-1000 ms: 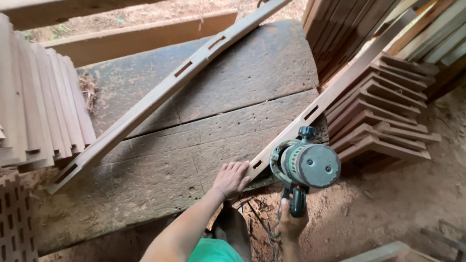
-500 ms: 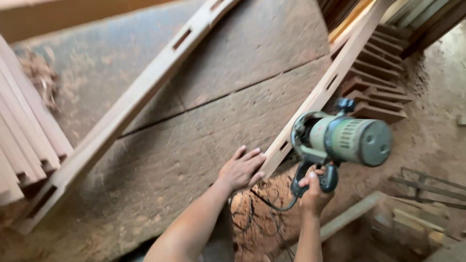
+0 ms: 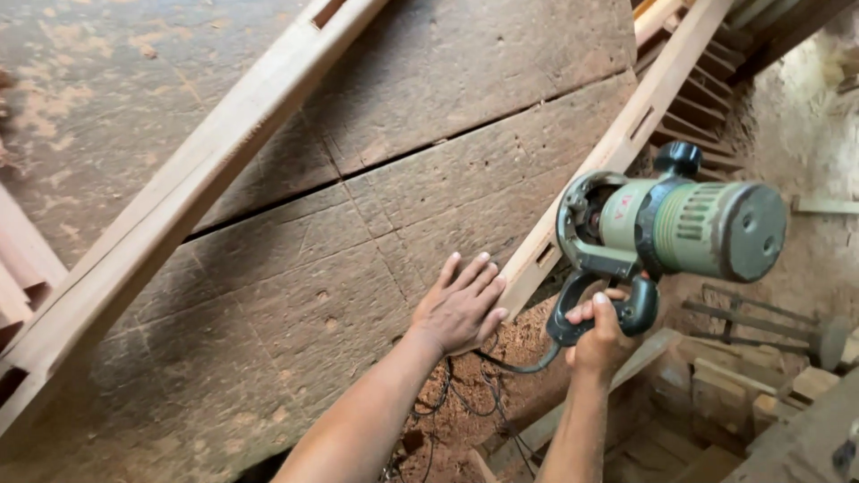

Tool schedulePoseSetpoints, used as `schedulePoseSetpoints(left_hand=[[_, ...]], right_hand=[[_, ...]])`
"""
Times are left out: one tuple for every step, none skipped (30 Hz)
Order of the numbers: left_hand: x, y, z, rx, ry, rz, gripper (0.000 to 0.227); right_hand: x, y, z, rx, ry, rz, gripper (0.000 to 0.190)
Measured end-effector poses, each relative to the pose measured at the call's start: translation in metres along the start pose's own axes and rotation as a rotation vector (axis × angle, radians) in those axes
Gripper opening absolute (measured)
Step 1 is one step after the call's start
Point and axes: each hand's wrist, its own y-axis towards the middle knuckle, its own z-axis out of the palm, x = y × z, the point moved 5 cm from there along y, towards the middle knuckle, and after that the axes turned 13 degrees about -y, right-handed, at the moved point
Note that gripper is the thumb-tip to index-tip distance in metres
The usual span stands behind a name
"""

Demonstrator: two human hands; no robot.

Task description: Using a handheld power router to carve slots into wooden planks for furniture assembly.

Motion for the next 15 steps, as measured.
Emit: schedulePoseSetpoints(left_hand=[[0.0,0.0,0.0,-0.022,0.02,0.001,0.057],[0.0,0.0,-0.001,-0.045,0.04,0.001,0.057],[0.0,0.0,-0.001,-0.047,0.039,-0.005,0.057],[0.0,0.0,-0.002,-0.052,0.032,-0.007,0.057],[-0.001,0.0,-0.002,-0.052,0.021,-0.005,0.057],[-0.002,0.002,-0.006,-0.049,0.017,-0.007,0.057],[-0.003,0.003,-0.009,-0.021,0.006,-0.026,0.057],[-0.005,0.004,-0.011,0.008,-0.005,-0.046,0.057],[-0.004,0.004,-0.011,0.005,-0.006,-0.05,0.057],[-0.004,0.004,-0.01,0.021,-0.017,-0.062,0.058],[-0.004,0.003,-0.009,0.04,-0.031,-0.071,0.059],[-0.004,0.004,-0.008,0.041,-0.035,-0.074,0.059],[-0.003,0.004,-0.008,0.045,-0.03,-0.077,0.059],[-0.003,0.003,-0.007,0.048,-0.026,-0.081,0.059],[-0.004,0.003,-0.008,0.049,-0.029,-0.085,0.059]], right_hand=[[0.007,-0.001,0.006,0.003,-0.015,-0.019,0.017],[0.015,-0.002,0.013,0.005,-0.029,-0.037,0.017],[0.009,-0.002,0.011,0.011,-0.032,-0.036,0.017],[0.002,-0.002,0.009,0.028,-0.015,-0.023,0.019],[-0.005,-0.004,0.005,0.038,0.002,-0.01,0.021],[-0.003,-0.008,0.007,0.036,-0.002,-0.008,0.021],[-0.001,-0.013,0.008,0.038,0.009,-0.002,0.022],[0.001,-0.019,0.009,0.041,0.021,0.004,0.023],[0.002,-0.025,0.01,0.045,0.018,0.004,0.023],[0.003,-0.031,0.011,0.051,0.033,0.018,0.024],[0.004,-0.039,0.011,0.052,0.046,0.033,0.025],[0.001,-0.045,0.009,0.052,0.041,0.035,0.025],[-0.002,-0.052,0.008,0.051,0.058,0.047,0.026],[-0.005,-0.059,0.007,0.051,0.075,0.059,0.026],[-0.006,-0.064,0.006,0.052,0.071,0.062,0.026]])
